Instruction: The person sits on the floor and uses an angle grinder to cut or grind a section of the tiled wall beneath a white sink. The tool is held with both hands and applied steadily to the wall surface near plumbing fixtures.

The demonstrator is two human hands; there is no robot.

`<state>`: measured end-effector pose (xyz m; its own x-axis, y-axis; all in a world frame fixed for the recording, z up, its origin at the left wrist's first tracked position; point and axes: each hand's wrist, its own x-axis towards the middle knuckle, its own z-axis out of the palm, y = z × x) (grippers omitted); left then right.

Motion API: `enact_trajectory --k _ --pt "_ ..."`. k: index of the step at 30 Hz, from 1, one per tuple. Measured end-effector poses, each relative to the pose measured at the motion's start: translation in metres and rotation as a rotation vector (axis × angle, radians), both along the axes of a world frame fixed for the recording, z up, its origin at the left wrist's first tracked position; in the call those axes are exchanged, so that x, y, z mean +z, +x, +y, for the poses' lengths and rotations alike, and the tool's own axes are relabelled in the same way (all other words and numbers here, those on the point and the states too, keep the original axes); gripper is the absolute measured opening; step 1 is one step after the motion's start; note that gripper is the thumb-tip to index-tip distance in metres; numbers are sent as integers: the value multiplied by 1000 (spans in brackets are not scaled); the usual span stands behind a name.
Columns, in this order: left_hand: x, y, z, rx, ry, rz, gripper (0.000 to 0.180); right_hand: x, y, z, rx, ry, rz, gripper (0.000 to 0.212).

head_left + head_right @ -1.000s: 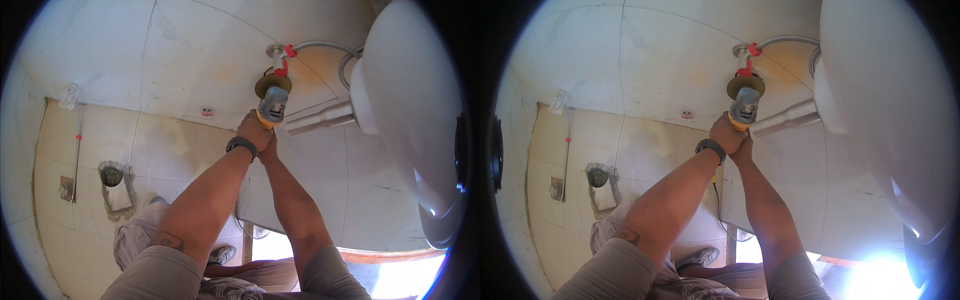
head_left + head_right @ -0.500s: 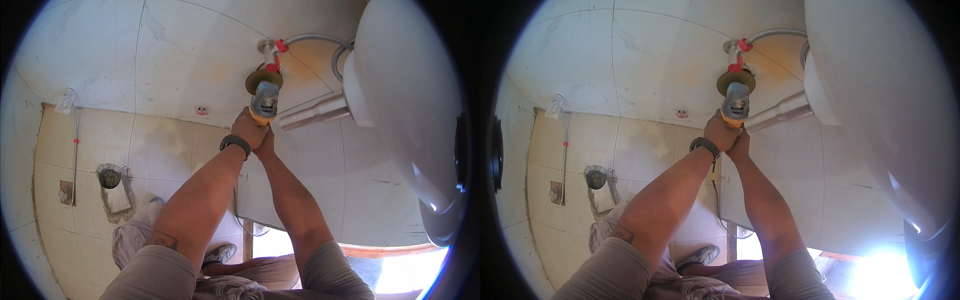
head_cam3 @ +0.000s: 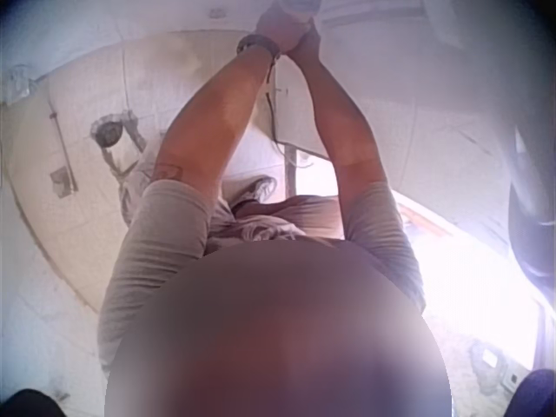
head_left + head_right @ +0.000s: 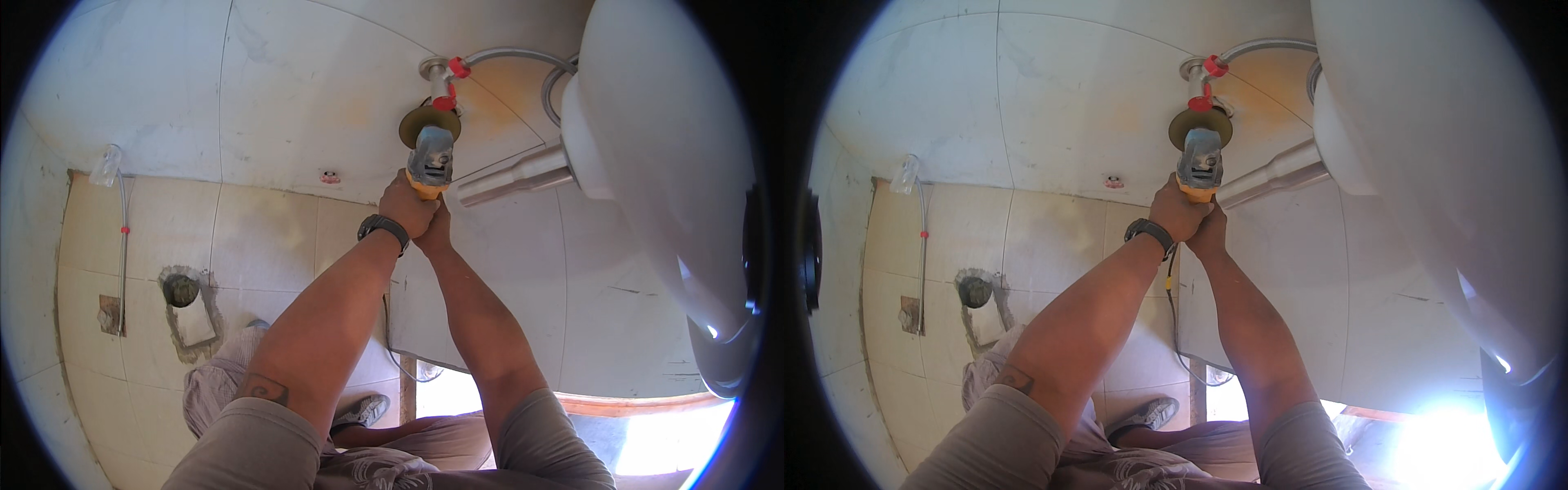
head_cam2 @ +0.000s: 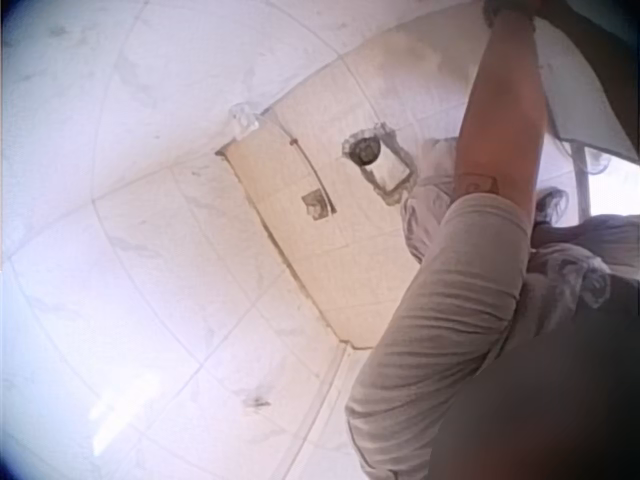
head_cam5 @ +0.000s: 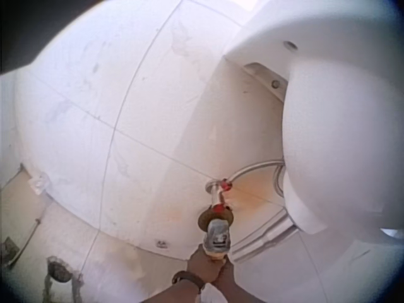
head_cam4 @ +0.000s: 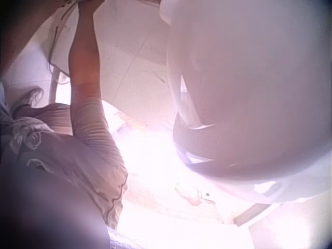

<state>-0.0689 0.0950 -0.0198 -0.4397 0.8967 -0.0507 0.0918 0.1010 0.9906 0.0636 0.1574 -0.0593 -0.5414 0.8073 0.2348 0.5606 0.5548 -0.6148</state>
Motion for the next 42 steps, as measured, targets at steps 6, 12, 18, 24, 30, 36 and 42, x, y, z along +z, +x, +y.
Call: enact_trajectory --k 6,12,18,24,30,36,42 --pt "-1 1 1 21 21 16 73 -2 0 4 28 25 14 77" --pt "-3 0 2 -7 12 8 72 -11 3 7 26 45 38 70" --pt "-2 1 6 -20 -9 30 71 -16 6 10 -5 29 -6 78" --pt "0 0 2 -12 20 -2 72 -3 2 4 -2 105 26 58" --pt "-3 0 2 1 31 -7 73 -2 3 4 -10 46 -49 79" --pt "-1 2 2 25 11 21 72 -7 6 8 21 -2 -25 78" --pt "3 4 0 33 -23 62 70 -8 9 8 35 -10 -60 78"
